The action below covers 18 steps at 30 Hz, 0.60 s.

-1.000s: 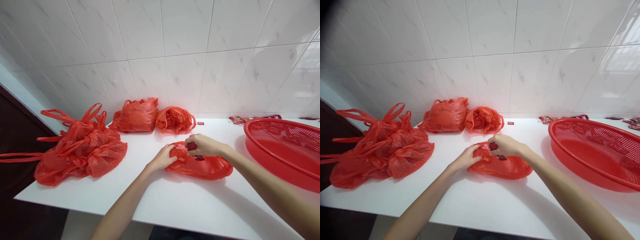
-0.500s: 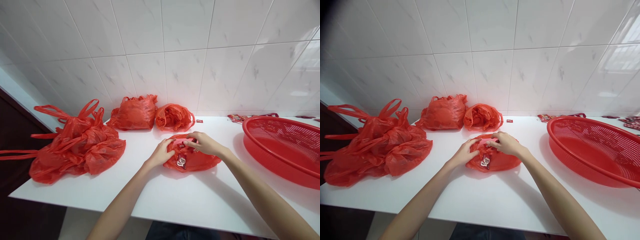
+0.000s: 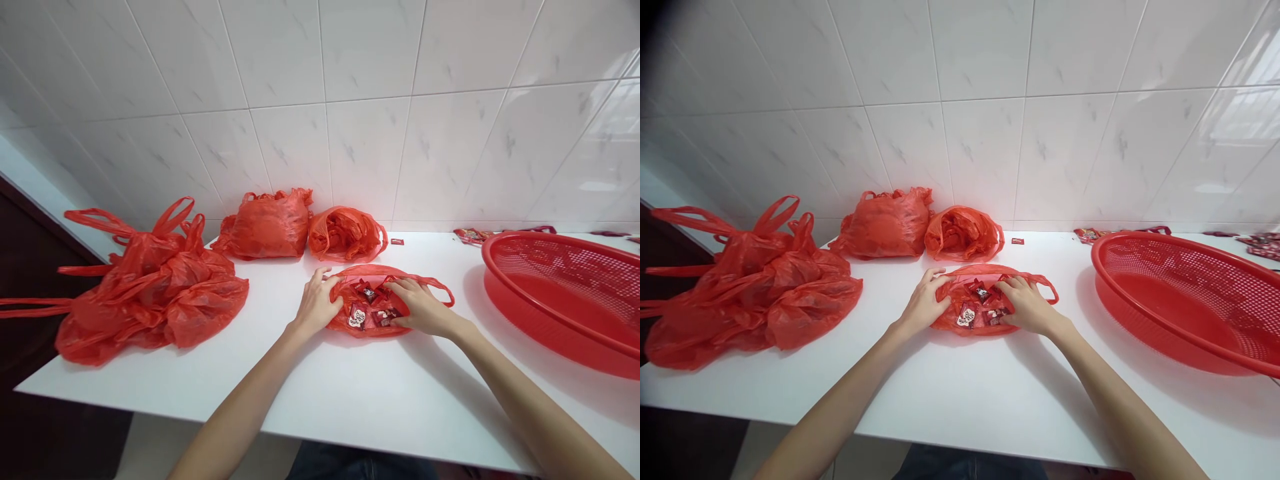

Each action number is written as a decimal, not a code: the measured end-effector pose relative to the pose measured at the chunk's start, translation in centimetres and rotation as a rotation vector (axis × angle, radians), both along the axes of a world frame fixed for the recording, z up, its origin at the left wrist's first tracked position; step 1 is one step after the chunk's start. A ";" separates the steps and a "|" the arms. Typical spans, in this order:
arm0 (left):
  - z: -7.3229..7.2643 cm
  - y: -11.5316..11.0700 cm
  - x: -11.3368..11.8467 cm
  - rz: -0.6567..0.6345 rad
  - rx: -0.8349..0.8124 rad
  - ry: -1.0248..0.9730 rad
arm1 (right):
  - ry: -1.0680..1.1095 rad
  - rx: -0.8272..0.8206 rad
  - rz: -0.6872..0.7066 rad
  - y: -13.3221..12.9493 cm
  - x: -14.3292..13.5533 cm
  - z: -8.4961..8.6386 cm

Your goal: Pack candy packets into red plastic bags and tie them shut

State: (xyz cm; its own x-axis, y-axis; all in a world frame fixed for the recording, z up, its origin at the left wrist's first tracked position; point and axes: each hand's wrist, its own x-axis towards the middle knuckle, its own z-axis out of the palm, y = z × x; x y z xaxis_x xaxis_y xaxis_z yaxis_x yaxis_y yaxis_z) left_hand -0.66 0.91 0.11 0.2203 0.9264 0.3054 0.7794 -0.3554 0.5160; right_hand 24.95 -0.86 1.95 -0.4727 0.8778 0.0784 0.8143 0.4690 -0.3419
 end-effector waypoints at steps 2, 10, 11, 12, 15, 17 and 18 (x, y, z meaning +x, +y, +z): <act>0.5 -0.6 0.7 0.042 0.072 0.051 | 0.024 -0.035 -0.021 -0.3 0.0 -0.6; 0.9 -3.8 4.4 -0.298 0.157 0.087 | 0.176 0.021 -0.110 0.9 0.0 -2.5; 0.6 -3.9 4.5 -0.305 0.098 0.109 | 0.164 0.027 -0.145 1.1 0.0 -2.6; 0.3 -3.7 4.5 -0.279 0.038 0.134 | 0.142 0.029 -0.181 1.2 0.0 -2.6; -0.5 -2.8 3.9 -0.161 -0.109 0.190 | 0.065 0.032 -0.250 1.4 -0.1 -2.8; -0.9 -2.1 3.4 -0.130 -0.143 0.177 | 0.032 0.031 -0.266 1.5 -0.2 -3.0; -1.1 -1.9 3.2 -0.125 -0.142 0.164 | 0.015 0.032 -0.274 1.6 -0.3 -3.1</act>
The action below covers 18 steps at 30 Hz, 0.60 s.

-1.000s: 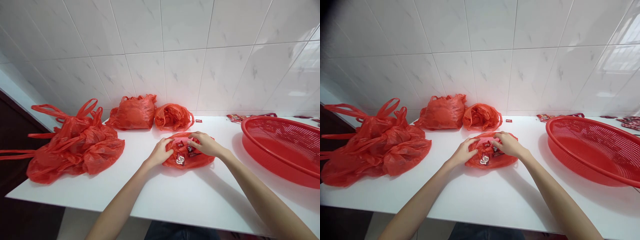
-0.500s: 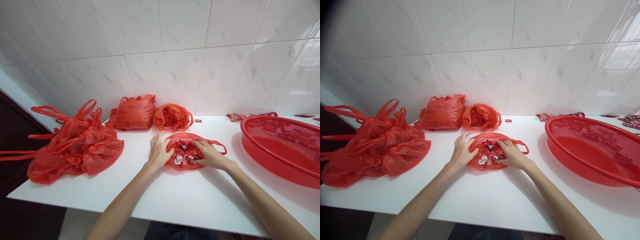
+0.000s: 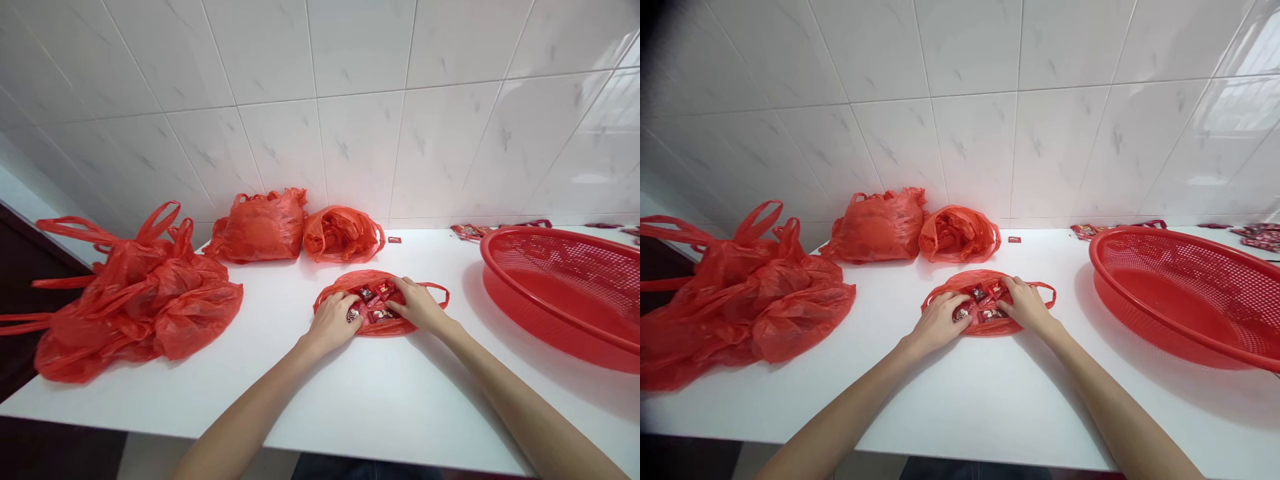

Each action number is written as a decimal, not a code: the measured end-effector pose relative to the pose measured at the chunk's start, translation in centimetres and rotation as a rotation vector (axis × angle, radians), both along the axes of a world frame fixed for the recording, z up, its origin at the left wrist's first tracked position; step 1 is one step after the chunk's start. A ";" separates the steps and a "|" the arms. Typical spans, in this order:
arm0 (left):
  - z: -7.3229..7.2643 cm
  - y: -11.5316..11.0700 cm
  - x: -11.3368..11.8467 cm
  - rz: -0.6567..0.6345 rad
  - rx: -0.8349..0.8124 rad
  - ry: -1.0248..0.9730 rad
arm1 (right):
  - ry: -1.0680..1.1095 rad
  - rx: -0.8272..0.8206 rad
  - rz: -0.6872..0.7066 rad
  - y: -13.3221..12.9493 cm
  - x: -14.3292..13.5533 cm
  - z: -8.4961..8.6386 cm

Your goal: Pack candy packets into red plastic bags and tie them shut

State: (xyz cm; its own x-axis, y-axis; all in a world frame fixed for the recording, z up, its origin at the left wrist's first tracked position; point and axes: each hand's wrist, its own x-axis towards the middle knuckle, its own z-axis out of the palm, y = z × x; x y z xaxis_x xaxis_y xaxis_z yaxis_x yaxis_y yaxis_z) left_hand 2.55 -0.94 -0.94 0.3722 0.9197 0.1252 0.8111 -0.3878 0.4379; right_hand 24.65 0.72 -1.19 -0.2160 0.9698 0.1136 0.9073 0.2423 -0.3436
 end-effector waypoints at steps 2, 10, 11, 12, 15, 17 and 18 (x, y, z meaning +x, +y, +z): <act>-0.2 0.3 -0.2 0.004 0.010 -0.016 | -0.032 0.002 -0.017 0.2 -0.1 -0.3; -0.6 0.0 -0.1 0.009 -0.004 -0.062 | -0.076 0.013 -0.027 0.8 0.4 -1.1; -0.7 0.0 0.0 0.007 -0.011 -0.069 | -0.075 0.021 -0.023 0.8 0.4 -1.2; -0.8 0.1 0.0 0.004 -0.014 -0.078 | -0.072 0.030 -0.013 0.8 0.4 -1.2; -1.0 0.1 -0.1 -0.001 -0.007 -0.102 | -0.053 0.053 0.044 0.7 0.4 -1.3; -1.1 0.2 -0.1 0.002 -0.012 -0.108 | -0.037 0.067 0.072 0.7 0.3 -1.2; -1.1 0.2 -0.1 0.005 -0.019 -0.109 | -0.030 0.075 0.074 0.7 0.3 -1.2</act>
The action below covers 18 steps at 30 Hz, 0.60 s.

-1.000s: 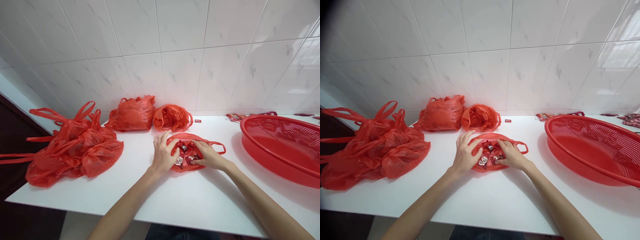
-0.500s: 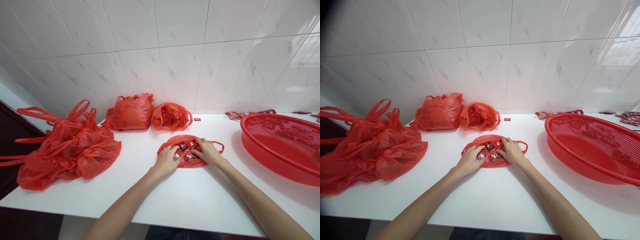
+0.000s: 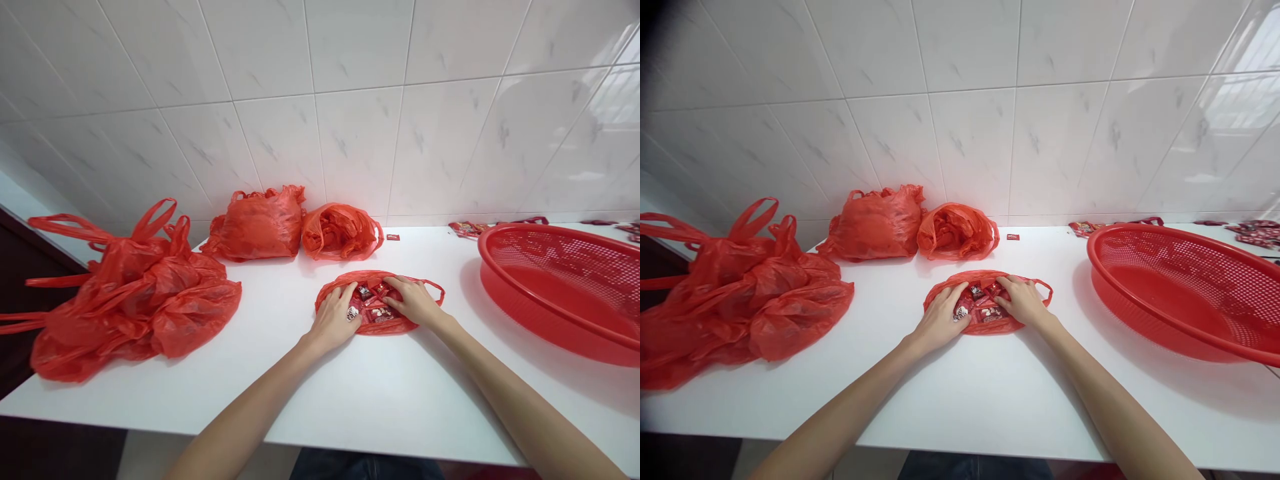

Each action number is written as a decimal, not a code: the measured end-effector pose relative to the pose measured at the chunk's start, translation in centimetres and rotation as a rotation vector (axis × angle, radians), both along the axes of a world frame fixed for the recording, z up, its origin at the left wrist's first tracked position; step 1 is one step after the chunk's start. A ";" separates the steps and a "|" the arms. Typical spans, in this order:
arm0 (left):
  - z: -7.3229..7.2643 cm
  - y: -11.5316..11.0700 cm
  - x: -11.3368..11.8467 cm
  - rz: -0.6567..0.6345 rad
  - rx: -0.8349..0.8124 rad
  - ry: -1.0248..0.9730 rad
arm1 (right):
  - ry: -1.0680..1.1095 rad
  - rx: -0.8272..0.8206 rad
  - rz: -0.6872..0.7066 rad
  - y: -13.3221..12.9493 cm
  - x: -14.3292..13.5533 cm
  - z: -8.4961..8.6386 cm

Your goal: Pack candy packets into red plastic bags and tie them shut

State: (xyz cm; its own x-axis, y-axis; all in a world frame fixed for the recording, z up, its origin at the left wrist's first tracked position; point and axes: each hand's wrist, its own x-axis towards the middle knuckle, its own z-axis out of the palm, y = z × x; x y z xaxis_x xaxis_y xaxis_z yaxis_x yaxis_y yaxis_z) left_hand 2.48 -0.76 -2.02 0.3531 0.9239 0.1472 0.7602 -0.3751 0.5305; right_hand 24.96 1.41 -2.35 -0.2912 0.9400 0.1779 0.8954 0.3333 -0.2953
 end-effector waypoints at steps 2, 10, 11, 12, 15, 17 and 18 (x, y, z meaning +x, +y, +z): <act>0.0 0.0 0.0 0.004 -0.009 -0.001 | 0.013 0.018 -0.013 0.0 0.0 0.1; 0.2 -0.1 0.2 0.017 0.007 0.001 | 0.207 0.154 -0.013 -0.2 0.0 0.0; 0.3 -0.1 0.2 0.013 0.008 -0.004 | 0.250 0.170 -0.008 -0.3 0.0 0.0; 0.3 -0.1 0.2 0.012 0.011 -0.009 | 0.298 0.191 -0.001 -0.4 0.0 0.1; 0.2 0.0 0.2 0.012 0.026 -0.020 | 0.366 0.239 0.024 -0.6 -0.1 0.1; 0.1 0.0 0.2 0.014 0.031 -0.024 | 0.334 0.257 0.037 -0.6 -0.1 0.0; 0.0 0.1 0.2 0.012 0.030 -0.027 | 0.310 0.268 0.044 -0.6 0.0 -0.1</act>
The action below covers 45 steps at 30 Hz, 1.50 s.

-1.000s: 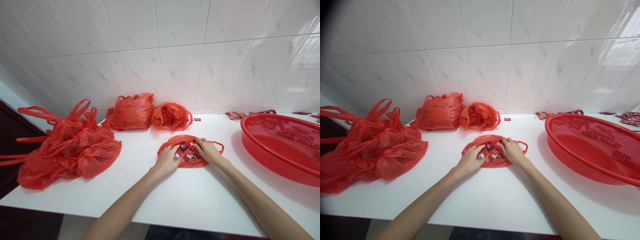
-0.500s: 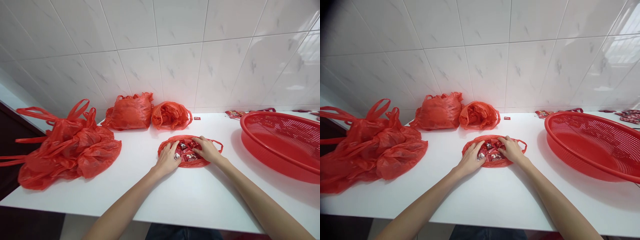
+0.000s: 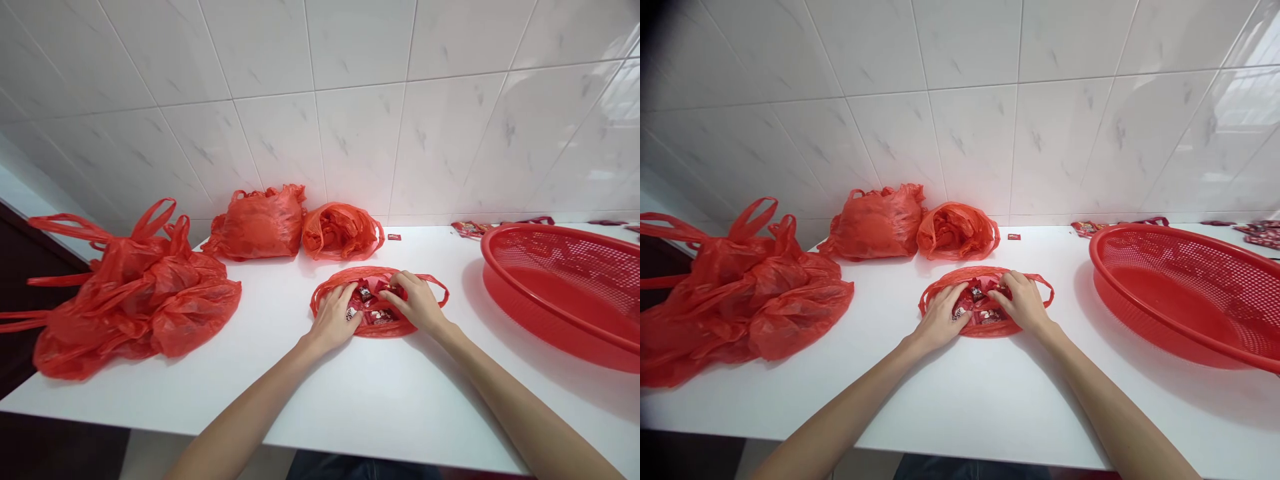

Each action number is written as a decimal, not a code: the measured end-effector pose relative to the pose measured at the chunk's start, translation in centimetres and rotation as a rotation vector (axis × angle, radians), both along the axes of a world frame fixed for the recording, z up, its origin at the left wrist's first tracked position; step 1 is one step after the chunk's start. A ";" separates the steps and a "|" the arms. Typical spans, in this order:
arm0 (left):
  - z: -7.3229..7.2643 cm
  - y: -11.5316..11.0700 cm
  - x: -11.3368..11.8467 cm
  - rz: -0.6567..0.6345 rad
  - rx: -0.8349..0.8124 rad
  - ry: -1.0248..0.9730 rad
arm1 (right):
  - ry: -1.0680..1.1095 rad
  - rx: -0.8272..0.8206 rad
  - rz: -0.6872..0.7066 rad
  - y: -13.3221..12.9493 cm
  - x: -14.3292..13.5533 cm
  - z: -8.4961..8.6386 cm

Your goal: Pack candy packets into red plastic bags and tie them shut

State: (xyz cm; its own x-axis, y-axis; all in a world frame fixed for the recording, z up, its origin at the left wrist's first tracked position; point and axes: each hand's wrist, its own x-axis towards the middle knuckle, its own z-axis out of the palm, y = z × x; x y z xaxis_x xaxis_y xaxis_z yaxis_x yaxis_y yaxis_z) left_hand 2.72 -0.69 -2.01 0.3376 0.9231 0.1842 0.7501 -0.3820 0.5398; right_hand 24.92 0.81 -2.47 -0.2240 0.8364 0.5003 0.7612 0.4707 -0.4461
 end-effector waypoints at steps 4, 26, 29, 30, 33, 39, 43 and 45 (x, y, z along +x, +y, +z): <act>-0.3 0.2 0.0 -0.009 -0.009 -0.024 | -0.137 0.079 -0.058 0.4 0.0 -1.1; -0.2 0.1 -0.3 -0.049 0.066 -0.311 | 0.079 0.136 0.269 -1.8 -3.0 -1.1; 0.5 -0.3 -0.2 -0.060 -0.001 -0.534 | 0.136 0.216 0.332 -2.7 -3.2 -0.8; 0.7 -0.5 -0.2 -0.067 -0.048 -0.616 | 0.150 0.225 0.339 -3.0 -3.3 -0.6; 1.4 -0.8 -0.1 -0.059 -0.159 -0.822 | 0.222 0.168 0.346 -4.1 -3.7 0.2; 1.8 -0.7 0.0 0.021 -0.245 -1.008 | 0.606 -0.116 0.314 -4.9 -4.1 1.3; 1.7 -0.7 0.1 -0.005 -0.228 -1.014 | 0.735 -0.352 0.331 -4.5 -4.2 1.3; 1.6 -0.8 0.1 -0.021 -0.218 -1.013 | 0.753 -0.460 0.388 -4.3 -4.3 1.2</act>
